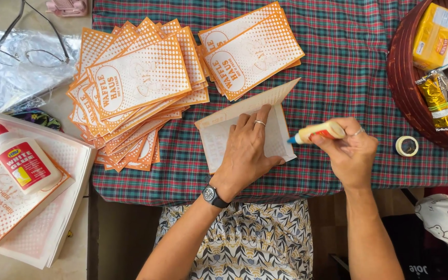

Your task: Assembling paper bags by applying glue to templates and folding them into shape.

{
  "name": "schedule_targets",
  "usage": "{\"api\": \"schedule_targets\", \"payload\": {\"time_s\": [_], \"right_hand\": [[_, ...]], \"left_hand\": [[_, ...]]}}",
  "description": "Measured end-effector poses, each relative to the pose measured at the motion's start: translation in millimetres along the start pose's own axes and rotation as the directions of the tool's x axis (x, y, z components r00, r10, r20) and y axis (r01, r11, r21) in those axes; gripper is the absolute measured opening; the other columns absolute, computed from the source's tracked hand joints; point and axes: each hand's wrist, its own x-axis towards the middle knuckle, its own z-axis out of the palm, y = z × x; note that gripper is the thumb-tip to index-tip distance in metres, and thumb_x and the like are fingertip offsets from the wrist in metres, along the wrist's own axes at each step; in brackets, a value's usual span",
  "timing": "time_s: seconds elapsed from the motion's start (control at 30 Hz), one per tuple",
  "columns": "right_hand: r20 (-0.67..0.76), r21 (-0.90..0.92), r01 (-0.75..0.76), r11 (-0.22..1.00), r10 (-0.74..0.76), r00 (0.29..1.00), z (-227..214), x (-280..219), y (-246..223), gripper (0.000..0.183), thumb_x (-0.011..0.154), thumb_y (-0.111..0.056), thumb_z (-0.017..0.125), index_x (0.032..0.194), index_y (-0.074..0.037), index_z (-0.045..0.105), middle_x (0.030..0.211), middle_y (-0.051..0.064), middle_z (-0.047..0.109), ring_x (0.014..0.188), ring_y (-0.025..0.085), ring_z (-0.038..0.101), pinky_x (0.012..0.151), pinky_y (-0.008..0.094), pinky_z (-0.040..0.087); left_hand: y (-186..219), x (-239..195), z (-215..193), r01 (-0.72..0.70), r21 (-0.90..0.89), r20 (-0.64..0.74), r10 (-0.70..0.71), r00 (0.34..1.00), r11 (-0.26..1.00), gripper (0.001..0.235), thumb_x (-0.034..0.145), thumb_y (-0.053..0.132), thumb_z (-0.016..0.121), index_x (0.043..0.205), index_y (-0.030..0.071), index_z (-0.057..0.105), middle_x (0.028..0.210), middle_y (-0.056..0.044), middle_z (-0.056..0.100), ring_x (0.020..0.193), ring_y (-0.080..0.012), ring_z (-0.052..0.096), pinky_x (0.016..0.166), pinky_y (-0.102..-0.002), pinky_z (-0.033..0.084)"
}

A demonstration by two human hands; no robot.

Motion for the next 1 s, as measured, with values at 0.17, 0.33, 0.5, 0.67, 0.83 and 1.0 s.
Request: {"api": "schedule_targets", "payload": {"time_s": [0.17, 0.33, 0.5, 0.67, 0.83, 1.0], "right_hand": [[0.074, 0.005, -0.104, 0.995, 0.103, 0.992, -16, -13, -26, 0.022, 0.087, 0.005, 0.079, 0.104, 0.008, 0.065, 0.097, 0.024, 0.073, 0.096, 0.036, 0.075, 0.082, 0.037, 0.063], [0.023, 0.112, -0.171, 0.979, 0.17, 0.985, -19, -24, -35, 0.021, 0.094, 0.0, 0.071, 0.108, 0.004, 0.055, 0.103, 0.027, 0.07, 0.101, 0.041, 0.077, 0.084, 0.04, 0.069], [-0.037, 0.079, -0.099, 0.992, 0.102, 0.994, -7, -31, -25, 0.022, 0.095, 0.002, 0.073, 0.109, 0.004, 0.056, 0.103, 0.023, 0.068, 0.103, 0.041, 0.077, 0.087, 0.04, 0.07], [-0.064, 0.074, -0.037, 0.997, 0.042, 0.997, 10, -29, -22, 0.024, 0.086, 0.007, 0.08, 0.103, 0.013, 0.063, 0.096, 0.03, 0.074, 0.099, 0.039, 0.074, 0.085, 0.043, 0.059], [-0.031, 0.138, -0.032, 0.99, 0.036, 0.999, 48, -38, -36, 0.025, 0.083, 0.004, 0.081, 0.102, 0.009, 0.066, 0.095, 0.028, 0.076, 0.094, 0.035, 0.076, 0.08, 0.04, 0.06], [-0.003, 0.296, -0.011, 0.955, 0.013, 1.0, 93, -46, -51, 0.023, 0.083, 0.003, 0.079, 0.102, 0.006, 0.067, 0.097, 0.027, 0.077, 0.088, 0.033, 0.078, 0.075, 0.041, 0.063]], "left_hand": [[-9, 0, 12, -0.011, 0.04, 0.025, 0.01, 1.0, 0.999, 0.13, 0.05, 0.035, 0.104, 0.152, 0.0, 0.032, 0.124, -0.023, 0.063, 0.113, -0.0391, 0.057, 0.084, -0.052, 0.051], [-17, -3, 18, -0.027, 0.005, -0.002, 0.027, 1.0, 1.0, 0.123, 0.058, 0.042, 0.101, 0.151, 0.002, 0.032, 0.126, -0.02, 0.06, 0.112, -0.0384, 0.053, 0.079, -0.053, 0.048], [-21, -3, 26, -0.067, 0.047, -0.059, 0.07, 0.996, 0.997, 0.099, 0.07, 0.024, 0.089, 0.148, 0.0, 0.033, 0.128, -0.022, 0.061, 0.108, -0.0397, 0.052, 0.076, -0.052, 0.048], [-13, 3, 5, -0.018, -0.05, -0.008, 0.018, 1.0, 0.999, 0.101, 0.064, 0.007, 0.091, 0.149, -0.005, 0.039, 0.119, -0.026, 0.07, 0.116, -0.0399, 0.062, 0.086, -0.051, 0.054], [-44, 21, -3, -0.072, -0.171, 0.13, 0.095, 0.987, 0.983, 0.062, 0.083, 0.009, 0.078, 0.137, -0.008, 0.053, 0.114, -0.026, 0.071, 0.112, -0.0394, 0.068, 0.088, -0.045, 0.058], [-50, 30, -35, 0.12, -0.544, 0.324, 0.076, 0.943, 0.83, 0.045, 0.104, 0.029, 0.05, 0.134, -0.004, 0.056, 0.124, -0.03, 0.07, 0.123, -0.0491, 0.063, 0.102, -0.059, 0.05]]}}
